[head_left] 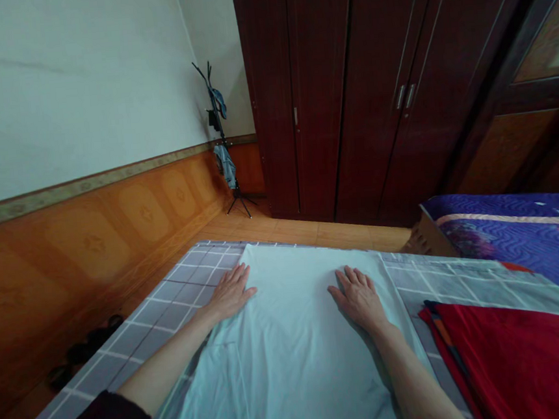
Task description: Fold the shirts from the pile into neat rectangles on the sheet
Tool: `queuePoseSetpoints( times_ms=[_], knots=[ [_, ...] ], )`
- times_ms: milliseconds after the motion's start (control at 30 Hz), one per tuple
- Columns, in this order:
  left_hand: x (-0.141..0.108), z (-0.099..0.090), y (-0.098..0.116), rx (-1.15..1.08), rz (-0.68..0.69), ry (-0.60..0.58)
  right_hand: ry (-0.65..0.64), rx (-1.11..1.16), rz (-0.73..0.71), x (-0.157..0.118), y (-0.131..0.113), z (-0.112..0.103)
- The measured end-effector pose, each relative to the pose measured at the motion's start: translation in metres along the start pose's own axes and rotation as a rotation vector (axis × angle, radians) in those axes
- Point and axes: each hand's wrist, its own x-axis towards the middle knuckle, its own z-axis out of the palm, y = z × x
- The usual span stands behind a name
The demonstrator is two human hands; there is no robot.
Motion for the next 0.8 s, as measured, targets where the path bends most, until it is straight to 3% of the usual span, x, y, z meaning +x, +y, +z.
queuePoseSetpoints(
  times_ms=[167, 367, 533, 800],
  knots=[
    [0.035, -0.002, -0.012, -0.018, -0.092, 0.09, 0.013, 0.011, 0.001, 0.001, 0.001, 0.002],
    [0.108, -0.018, -0.028, -0.107, -0.156, 0.208, 0.045, 0.019, 0.013, 0.002, 0.001, 0.002],
    [0.15, -0.022, -0.039, -0.159, -0.186, 0.169, 0.075, 0.019, 0.008, 0.0, 0.002, 0.003],
    [0.175, -0.021, -0.048, -0.137, -0.186, 0.083, 0.077, 0.022, 0.027, 0.002, 0.001, 0.003]
  ],
)
